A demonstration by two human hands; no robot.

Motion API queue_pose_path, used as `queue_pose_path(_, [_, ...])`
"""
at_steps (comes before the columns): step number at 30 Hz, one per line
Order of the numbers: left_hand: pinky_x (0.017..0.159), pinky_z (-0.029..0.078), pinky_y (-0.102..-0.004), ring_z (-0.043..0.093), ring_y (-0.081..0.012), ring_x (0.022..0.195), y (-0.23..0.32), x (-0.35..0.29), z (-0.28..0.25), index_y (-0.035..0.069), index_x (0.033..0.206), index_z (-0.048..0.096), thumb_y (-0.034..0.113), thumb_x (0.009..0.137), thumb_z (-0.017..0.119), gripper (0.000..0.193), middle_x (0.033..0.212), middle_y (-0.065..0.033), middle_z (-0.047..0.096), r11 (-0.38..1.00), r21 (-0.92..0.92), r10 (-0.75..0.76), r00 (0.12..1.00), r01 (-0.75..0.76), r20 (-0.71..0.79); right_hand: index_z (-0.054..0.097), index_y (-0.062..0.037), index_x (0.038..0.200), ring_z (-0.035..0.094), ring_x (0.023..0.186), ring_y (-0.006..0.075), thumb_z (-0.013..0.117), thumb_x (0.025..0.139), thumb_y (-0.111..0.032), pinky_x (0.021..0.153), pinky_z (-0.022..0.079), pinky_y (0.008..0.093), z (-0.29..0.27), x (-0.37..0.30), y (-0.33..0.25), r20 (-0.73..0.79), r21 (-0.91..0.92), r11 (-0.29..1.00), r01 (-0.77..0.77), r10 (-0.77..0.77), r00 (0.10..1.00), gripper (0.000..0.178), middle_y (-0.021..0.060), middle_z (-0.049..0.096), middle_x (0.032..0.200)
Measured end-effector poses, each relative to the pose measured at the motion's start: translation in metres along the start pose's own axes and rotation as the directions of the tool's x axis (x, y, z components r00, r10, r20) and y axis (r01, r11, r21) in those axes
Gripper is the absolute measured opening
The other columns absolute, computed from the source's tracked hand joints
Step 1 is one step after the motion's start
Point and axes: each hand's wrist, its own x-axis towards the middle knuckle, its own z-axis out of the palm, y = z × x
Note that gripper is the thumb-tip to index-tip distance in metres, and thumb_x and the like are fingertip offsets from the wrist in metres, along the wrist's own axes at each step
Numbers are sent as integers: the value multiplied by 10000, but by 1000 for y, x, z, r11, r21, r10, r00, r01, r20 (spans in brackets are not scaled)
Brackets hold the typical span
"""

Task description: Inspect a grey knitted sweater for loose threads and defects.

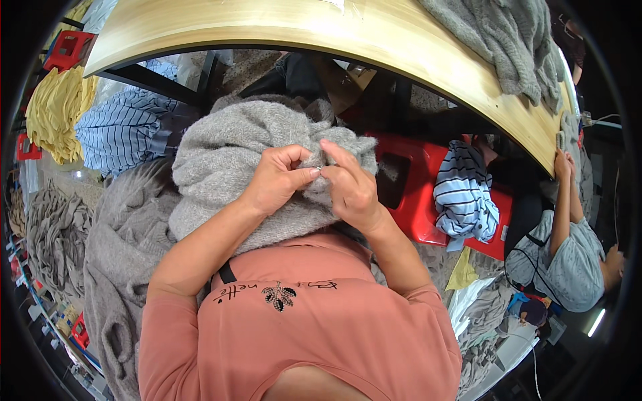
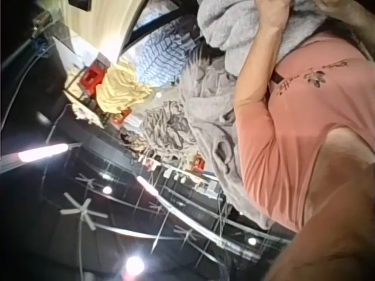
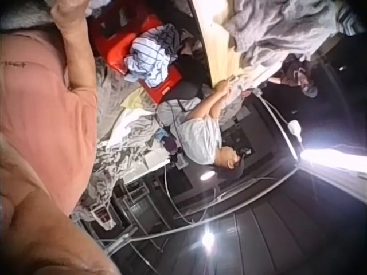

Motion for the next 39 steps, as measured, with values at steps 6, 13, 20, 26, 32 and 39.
queue_pose_path(6, [464, 356, -170, 449, -20, 534, -3, 1, -8, 8, 771, 595, -19, 746, 611, 40, 624, 25, 541, 998, 60, -8, 1000, 8, -8, 550, 16, 800, 590, 773, 281, 518, 613, 145, 631, 469, 311, -7, 3, 11, 279, 307, 919, -248, 162, 947, 229, 147, 579, 859])
queue_pose_path(13, [463, 353, -173, 445, -20, 527, -5, 3, -5, 20, 741, 607, -16, 746, 605, 37, 615, 25, 548, 981, 195, 32, 995, -12, -99, 549, 8, 808, 567, 655, 258, 514, 612, 137, 564, 446, 304, 6, -8, 4, 128, 159, 958, -240, 221, 967, 237, 130, 553, 746])
queue_pose_path(20, [483, 352, -178, 430, -14, 560, -15, 5, 0, 7, 734, 591, -8, 752, 593, 24, 609, 31, 532, 913, 389, 196, 968, -121, -158, 536, 4, 808, 571, 614, 272, 498, 647, 121, 544, 445, 316, 18, -17, 3, 52, 91, 935, -343, 340, 939, 202, 139, 557, 730])
queue_pose_path(26, [501, 370, -195, 429, -29, 573, -26, 7, 4, 3, 748, 580, -11, 750, 571, 17, 610, 25, 521, 822, 532, 365, 905, -204, -217, 530, -6, 813, 562, 595, 293, 513, 653, 91, 532, 451, 354, 32, -18, 4, -18, 38, 930, -365, 365, 931, 188, 145, 552, 713])
queue_pose_path(32, [518, 380, -197, 435, -30, 590, -32, 5, 1, 0, 763, 582, -3, 753, 571, 15, 620, 20, 524, 847, 496, 352, 900, -190, -258, 542, 10, 847, 566, 616, 313, 478, 718, 64, 565, 444, 319, 29, -16, 3, 82, 209, 751, -627, 625, 776, 154, 165, 556, 708])
queue_pose_path(39, [505, 396, -219, 462, -53, 564, -39, 6, -1, -3, 766, 588, -1, 740, 571, 31, 616, -31, 555, 818, 546, 382, 882, -184, -275, 496, -14, 778, 537, 646, 372, 527, 736, -33, 546, 413, 420, 33, -22, 8, 189, 21, 837, -547, 534, 824, 56, 187, 528, 697])
